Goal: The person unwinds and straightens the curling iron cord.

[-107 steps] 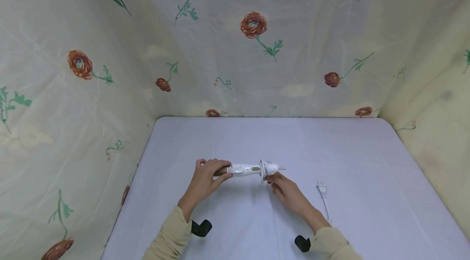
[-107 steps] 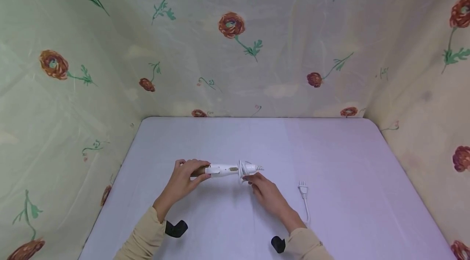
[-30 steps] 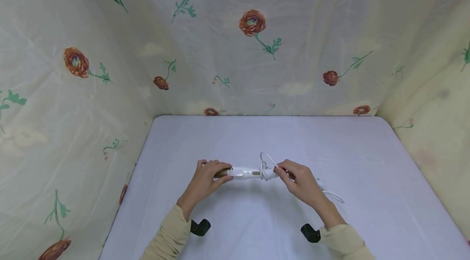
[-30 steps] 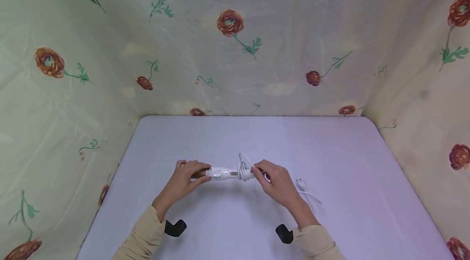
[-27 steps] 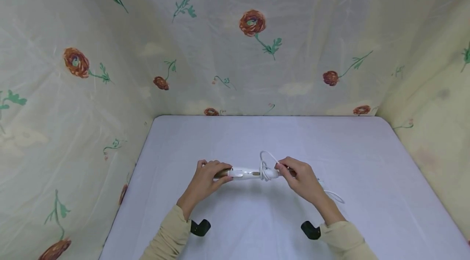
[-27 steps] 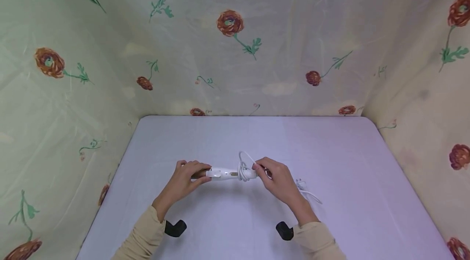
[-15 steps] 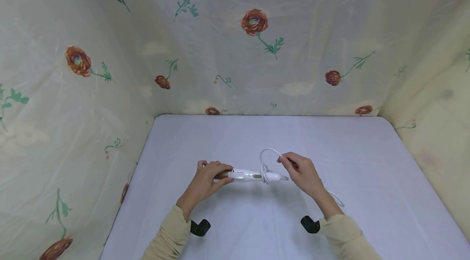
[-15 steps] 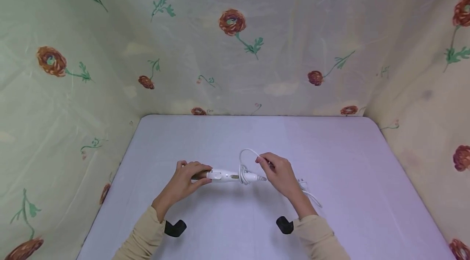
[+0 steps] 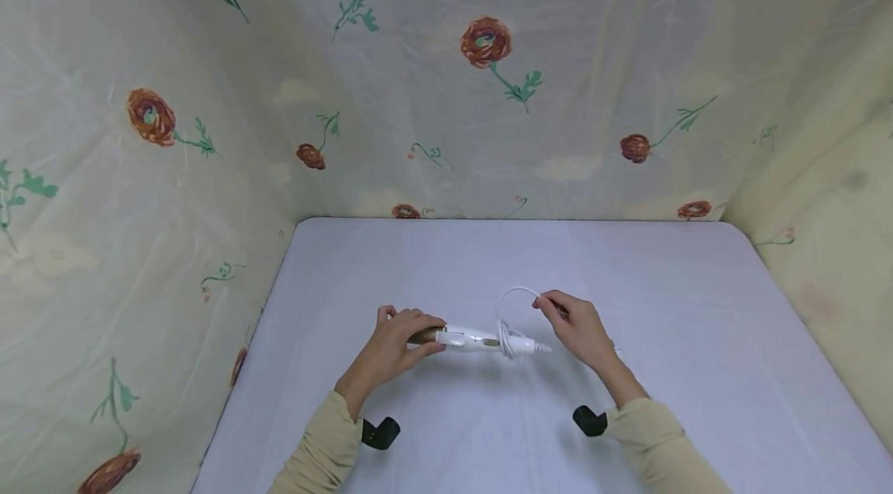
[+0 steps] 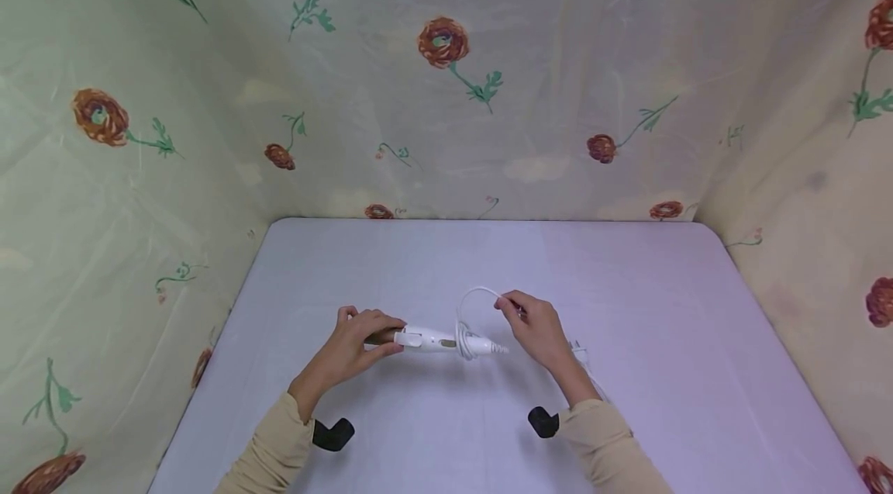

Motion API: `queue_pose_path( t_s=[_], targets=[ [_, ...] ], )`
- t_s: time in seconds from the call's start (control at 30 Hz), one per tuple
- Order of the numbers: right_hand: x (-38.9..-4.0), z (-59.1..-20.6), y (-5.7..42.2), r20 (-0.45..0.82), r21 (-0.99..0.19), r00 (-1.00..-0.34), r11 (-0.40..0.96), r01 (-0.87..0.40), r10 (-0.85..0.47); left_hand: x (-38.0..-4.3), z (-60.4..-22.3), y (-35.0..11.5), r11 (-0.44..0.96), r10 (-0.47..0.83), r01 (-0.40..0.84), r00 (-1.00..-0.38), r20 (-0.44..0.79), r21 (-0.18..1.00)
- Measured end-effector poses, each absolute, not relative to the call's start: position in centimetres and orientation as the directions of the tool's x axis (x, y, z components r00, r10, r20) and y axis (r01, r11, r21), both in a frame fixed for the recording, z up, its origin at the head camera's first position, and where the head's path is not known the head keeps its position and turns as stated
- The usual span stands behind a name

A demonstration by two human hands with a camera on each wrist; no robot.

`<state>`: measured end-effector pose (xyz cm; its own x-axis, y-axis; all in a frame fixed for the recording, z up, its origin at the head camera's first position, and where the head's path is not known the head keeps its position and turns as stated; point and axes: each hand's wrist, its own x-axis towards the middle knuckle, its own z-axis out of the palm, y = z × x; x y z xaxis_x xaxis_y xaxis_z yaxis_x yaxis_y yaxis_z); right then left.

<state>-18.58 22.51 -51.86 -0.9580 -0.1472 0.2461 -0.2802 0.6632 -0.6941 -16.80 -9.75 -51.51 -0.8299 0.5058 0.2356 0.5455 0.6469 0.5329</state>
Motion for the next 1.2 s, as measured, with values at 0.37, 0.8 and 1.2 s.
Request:
queue_pose_path(
  t_s=[0.37, 0.8, 1.2],
  targets=[
    [-18.9, -53.6, 22.8, 0.143, -0.694, -0.976, 0.687, -0.216, -0.162, -16.8, -51.6, -9.6, 0.638, 0.497, 0.537, -0.835, 0.237, 0.552],
    [-18.1, -55.7, 22.0, -0.023, -0.618, -0.972, 0.768, -0.171, -0.235, -16.9, -51.5, -9.8, 0.661, 0.462, 0.513, -0.854, 0.241, 0.548],
    [-16.8, -55.3, 21.5, 0.027, -0.560, -0.938, 0.772, -0.302, -0.346, -17.4, -50.7, -9.3, 0.684, 0.443, 0.533, -0.846, 0.297, 0.498]
  ],
)
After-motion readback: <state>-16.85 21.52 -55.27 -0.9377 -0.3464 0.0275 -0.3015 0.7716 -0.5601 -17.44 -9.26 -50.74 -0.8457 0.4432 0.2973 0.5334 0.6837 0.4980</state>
